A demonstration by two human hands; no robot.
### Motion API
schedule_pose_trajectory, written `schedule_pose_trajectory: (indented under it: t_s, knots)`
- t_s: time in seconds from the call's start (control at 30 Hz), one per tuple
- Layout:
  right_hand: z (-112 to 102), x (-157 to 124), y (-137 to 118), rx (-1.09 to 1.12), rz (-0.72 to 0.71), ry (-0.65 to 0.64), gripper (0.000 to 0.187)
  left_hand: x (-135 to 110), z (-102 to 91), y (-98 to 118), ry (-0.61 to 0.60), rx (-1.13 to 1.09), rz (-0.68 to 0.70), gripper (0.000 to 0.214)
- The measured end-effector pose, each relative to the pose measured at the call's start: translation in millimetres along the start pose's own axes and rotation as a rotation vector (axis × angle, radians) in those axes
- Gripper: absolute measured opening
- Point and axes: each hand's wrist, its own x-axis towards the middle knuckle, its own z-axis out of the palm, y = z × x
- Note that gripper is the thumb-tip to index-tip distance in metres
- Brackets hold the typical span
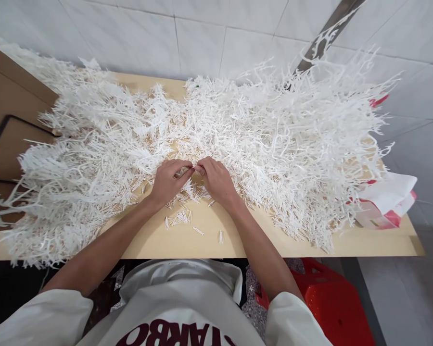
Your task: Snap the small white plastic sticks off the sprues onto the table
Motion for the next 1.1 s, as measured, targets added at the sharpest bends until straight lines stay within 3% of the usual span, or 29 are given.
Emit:
schedule_pose_trajectory:
  t_s: [0.33, 0.5, 0.8, 0.97, 1.1]
  knots:
    - [-8.4, 2.4, -0.7, 0.074, 0.033, -0.105, 0.028, -2.1, 0.3, -8.3, -0.025, 0.307, 0.287, 0.02]
    - [-3.3, 2.8, -1.6, 0.089, 0.019, -0.106, 0.024, -1.3, 2.2, -10.4, -0.026, 0.335, 0.342, 0.019]
    - [0.7, 8.2, -5.6, 0.14, 0.171, -0.042, 0.023, 5.6, 1.1, -10.0, 0.035, 0.38, 0.344, 0.019]
    - [4.4, 30.0, 7.7, 0.182, 0.068, 0.026, 0.015, 21.9, 7.2, -26.5, 0.047, 0.451, 0.365, 0.024]
    - [3.2, 51.9, 13.8, 0.108, 0.094, -0.048, 0.015, 36.6, 11.1, -42.5, 0.015, 0.407, 0.398, 0.025]
